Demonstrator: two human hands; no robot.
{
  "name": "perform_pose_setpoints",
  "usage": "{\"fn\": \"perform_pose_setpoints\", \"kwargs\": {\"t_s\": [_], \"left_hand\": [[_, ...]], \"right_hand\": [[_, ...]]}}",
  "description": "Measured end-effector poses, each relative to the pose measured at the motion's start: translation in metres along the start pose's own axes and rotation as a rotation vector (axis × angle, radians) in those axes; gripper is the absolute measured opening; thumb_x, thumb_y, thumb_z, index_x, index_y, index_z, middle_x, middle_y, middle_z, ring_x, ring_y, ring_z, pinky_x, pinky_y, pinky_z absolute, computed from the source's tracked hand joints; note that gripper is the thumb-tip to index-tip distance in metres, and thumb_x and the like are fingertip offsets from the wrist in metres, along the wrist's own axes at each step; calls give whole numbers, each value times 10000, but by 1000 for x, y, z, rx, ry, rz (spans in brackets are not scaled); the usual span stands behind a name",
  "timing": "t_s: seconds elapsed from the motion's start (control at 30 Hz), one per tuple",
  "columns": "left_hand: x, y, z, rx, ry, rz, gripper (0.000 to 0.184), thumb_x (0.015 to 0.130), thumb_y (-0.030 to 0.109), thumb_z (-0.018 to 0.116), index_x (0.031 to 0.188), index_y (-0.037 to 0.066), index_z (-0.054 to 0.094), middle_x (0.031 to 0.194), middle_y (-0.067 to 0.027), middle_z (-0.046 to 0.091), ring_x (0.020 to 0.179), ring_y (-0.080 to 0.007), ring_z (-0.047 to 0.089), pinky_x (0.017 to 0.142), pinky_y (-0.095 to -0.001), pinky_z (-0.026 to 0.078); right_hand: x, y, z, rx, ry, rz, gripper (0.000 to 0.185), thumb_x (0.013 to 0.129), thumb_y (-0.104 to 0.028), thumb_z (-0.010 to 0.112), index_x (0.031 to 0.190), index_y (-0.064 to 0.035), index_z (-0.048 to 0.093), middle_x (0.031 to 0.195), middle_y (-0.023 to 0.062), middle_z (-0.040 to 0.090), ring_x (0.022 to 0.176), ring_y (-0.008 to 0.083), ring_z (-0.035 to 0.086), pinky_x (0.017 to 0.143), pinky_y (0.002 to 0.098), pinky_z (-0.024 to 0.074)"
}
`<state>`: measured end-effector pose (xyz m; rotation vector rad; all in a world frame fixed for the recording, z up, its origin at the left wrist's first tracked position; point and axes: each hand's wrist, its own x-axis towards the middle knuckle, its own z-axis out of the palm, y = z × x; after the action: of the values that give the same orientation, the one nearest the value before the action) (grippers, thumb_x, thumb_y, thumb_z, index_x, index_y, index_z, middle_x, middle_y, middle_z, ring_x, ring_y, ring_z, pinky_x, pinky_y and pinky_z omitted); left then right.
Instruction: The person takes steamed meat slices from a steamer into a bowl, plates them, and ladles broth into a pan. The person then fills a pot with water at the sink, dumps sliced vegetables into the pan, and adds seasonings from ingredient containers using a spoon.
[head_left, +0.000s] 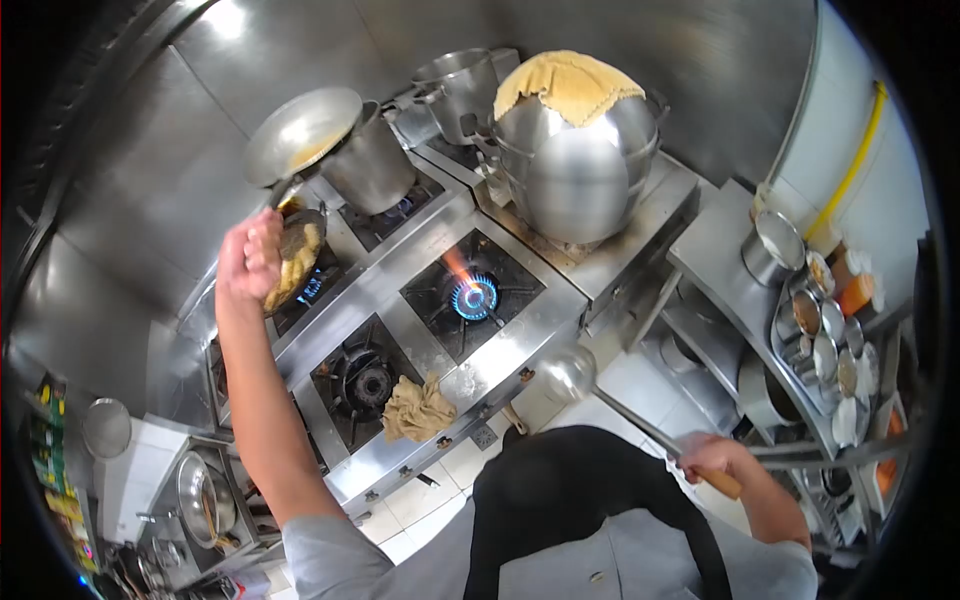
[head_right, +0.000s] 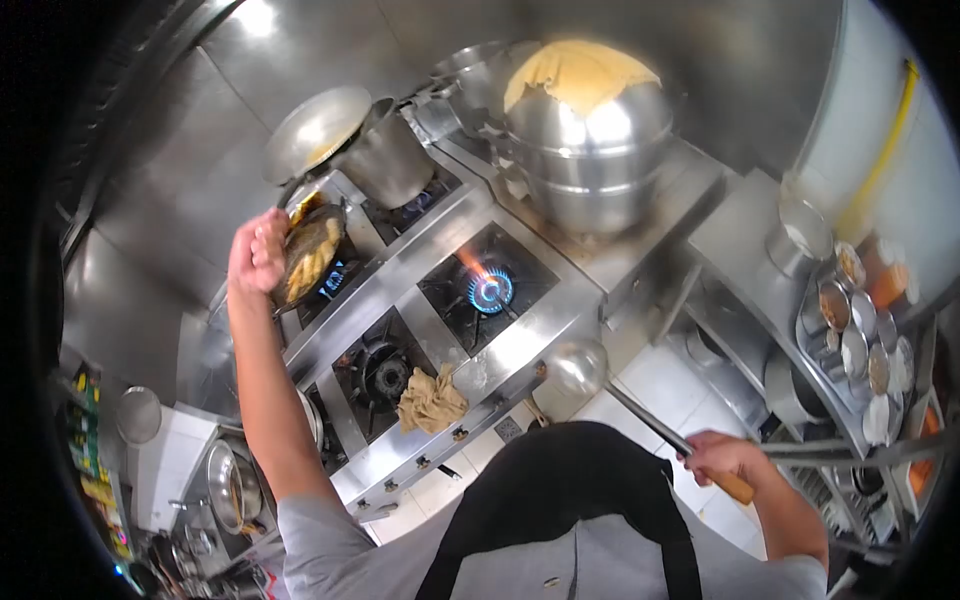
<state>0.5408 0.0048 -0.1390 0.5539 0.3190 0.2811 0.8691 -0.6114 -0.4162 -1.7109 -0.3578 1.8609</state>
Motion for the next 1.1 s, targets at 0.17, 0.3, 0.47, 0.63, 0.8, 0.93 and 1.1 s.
{"fn": "perform_pose_setpoints", "kwargs": {"t_s": [0.17,0.3,0.47,0.63,0.8,0.93,1.1], "left_hand": [[79,78,-18,2,-71,-58,209,997,128,416,808,47,457,605,34,427,420,-54,357,353,-211,288],[130,125,-16,109,-53,-135,220,990,122,431,780,56,441,597,40,410,417,-57,351,352,-213,285],[205,164,-12,139,5,-252,319,959,108,457,644,110,404,544,52,382,402,-47,330,348,-200,265],[279,174,0,279,65,-266,312,948,99,458,643,113,393,518,61,359,390,-47,315,339,-192,249],[339,160,5,571,249,-146,272,929,65,440,673,128,374,535,78,320,396,-39,268,345,-185,217],[367,149,2,829,282,18,198,889,36,445,710,105,396,577,67,305,431,-51,237,380,-200,216],[380,135,1,1029,355,91,146,860,26,435,725,77,423,556,28,325,428,-85,261,384,-237,224]], "right_hand": [[14,-139,98,177,-21,-105,259,767,-45,564,1024,-10,560,653,38,497,518,135,508,491,282,448],[58,-214,144,292,-68,-192,202,786,-55,576,984,-21,552,619,27,506,489,119,525,457,269,435],[111,-256,180,328,-9,-235,175,796,-53,590,956,-16,529,662,39,485,514,124,500,456,283,443],[123,-275,202,373,24,-218,87,767,-42,572,813,1,511,649,65,487,502,153,486,452,312,440],[131,-273,211,416,58,-188,101,755,-43,570,804,16,504,646,75,496,501,160,502,457,311,456],[130,-273,216,437,88,-157,133,767,-57,594,837,16,508,656,66,491,517,150,510,458,303,464],[133,-270,216,464,84,-184,123,774,-60,598,831,6,510,652,60,491,512,149,508,457,302,466]]}}
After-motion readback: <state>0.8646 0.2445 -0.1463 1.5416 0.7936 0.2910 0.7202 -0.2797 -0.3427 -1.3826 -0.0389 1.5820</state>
